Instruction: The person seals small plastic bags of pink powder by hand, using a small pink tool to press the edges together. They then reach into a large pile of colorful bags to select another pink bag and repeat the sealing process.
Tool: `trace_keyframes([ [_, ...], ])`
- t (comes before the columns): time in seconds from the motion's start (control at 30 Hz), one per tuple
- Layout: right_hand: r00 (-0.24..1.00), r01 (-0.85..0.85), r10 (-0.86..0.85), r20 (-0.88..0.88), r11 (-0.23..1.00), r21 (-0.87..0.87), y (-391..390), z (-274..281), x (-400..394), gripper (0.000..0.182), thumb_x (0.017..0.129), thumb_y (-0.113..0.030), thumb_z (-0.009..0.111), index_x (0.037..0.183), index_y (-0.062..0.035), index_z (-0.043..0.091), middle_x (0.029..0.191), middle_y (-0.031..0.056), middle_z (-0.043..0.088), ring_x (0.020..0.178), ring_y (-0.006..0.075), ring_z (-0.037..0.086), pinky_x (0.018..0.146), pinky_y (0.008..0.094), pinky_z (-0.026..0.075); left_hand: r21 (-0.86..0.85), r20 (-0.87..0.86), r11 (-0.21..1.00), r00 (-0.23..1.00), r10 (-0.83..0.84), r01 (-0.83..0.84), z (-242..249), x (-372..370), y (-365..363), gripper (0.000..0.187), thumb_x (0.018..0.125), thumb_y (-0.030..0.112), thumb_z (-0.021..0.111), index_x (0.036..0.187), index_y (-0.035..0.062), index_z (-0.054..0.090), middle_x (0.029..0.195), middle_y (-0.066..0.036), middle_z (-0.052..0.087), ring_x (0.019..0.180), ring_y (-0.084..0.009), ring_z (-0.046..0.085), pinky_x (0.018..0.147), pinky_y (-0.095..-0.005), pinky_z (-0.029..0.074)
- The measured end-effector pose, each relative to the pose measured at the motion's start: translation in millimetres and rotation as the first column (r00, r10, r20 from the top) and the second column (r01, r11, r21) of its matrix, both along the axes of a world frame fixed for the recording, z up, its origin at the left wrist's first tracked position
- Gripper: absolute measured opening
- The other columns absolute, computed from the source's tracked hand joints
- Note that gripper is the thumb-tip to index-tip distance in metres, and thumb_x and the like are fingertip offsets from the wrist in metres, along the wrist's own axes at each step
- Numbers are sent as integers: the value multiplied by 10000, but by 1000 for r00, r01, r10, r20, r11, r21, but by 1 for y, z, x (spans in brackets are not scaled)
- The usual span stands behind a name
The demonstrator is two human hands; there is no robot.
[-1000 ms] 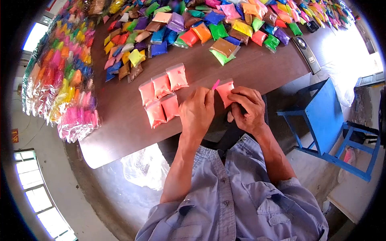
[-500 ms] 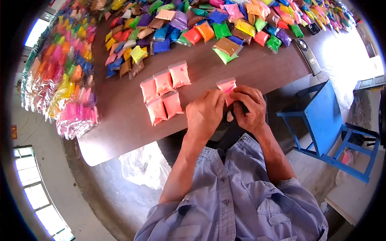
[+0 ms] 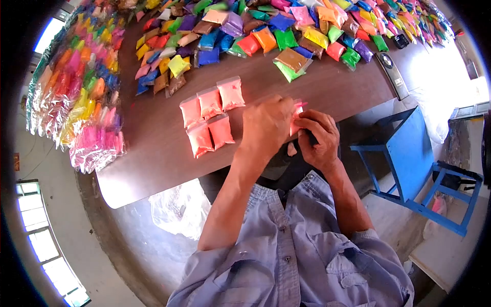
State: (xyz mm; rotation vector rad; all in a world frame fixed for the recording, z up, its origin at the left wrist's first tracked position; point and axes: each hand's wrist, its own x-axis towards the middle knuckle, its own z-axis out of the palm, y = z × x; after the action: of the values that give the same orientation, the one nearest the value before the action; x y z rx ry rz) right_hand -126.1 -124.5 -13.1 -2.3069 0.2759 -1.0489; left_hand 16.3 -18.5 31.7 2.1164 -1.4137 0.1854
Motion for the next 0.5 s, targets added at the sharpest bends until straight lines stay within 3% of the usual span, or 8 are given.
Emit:
trace_keyframes([
  [0.07,1000,-2,2,6,1000,-2,1,0,1,301,736,52,729,1014,-64,745,1105,107,712,1025,312,686,883,404,521,-21,-52,1000,999,-13,12,-3,-2,2,96,850,122,677,838,80,591,819,-100,665,729,-326,705,595,-442,554],
  [0.13,1000,-1,1,10,1000,-8,0,1,0,304,738,53,729,1017,-65,745,1107,105,711,1029,311,685,885,406,520,87,55,988,991,126,-130,-14,2,3,105,891,149,672,852,82,601,820,-101,675,732,-323,711,586,-447,551],
  [0.27,999,-5,5,-37,1000,-14,-1,4,-1,320,729,58,727,1023,-69,745,1123,103,707,1046,313,680,896,405,519,13,38,985,985,170,-170,-20,1,13,142,944,189,663,870,81,609,807,-104,673,704,-336,703,580,-452,547],
  [0.33,999,-10,10,-39,1000,-3,0,3,-2,329,724,62,727,1024,-71,745,1128,102,705,1052,314,678,901,405,519,-80,-166,972,964,206,-221,-14,-12,23,181,978,226,659,883,79,613,782,-110,664,660,-355,687,564,-456,542],
  [0.37,999,-3,3,-41,1000,-5,0,4,-1,340,717,69,726,1026,-73,745,1131,100,704,1051,313,677,903,403,519,-78,-168,972,964,208,-223,-16,-18,26,181,978,226,659,883,79,613,782,-110,664,660,-355,687,564,-456,542],
  [0.43,999,-3,3,-46,1000,-8,2,4,-1,352,710,75,726,1028,-75,745,1134,97,703,1051,311,677,905,402,519,-125,-308,970,938,161,-208,-21,-26,33,119,939,161,720,906,66,657,792,-139,693,691,-362,681,597,-451,521],
  [0.5,999,-2,1,-52,1000,-16,1,5,0,354,709,76,735,1028,-77,746,1126,90,704,1048,303,676,904,398,519,-53,-266,968,938,222,-244,-23,-25,35,125,936,150,720,897,56,649,799,-142,693,691,-367,680,600,-444,526],
])
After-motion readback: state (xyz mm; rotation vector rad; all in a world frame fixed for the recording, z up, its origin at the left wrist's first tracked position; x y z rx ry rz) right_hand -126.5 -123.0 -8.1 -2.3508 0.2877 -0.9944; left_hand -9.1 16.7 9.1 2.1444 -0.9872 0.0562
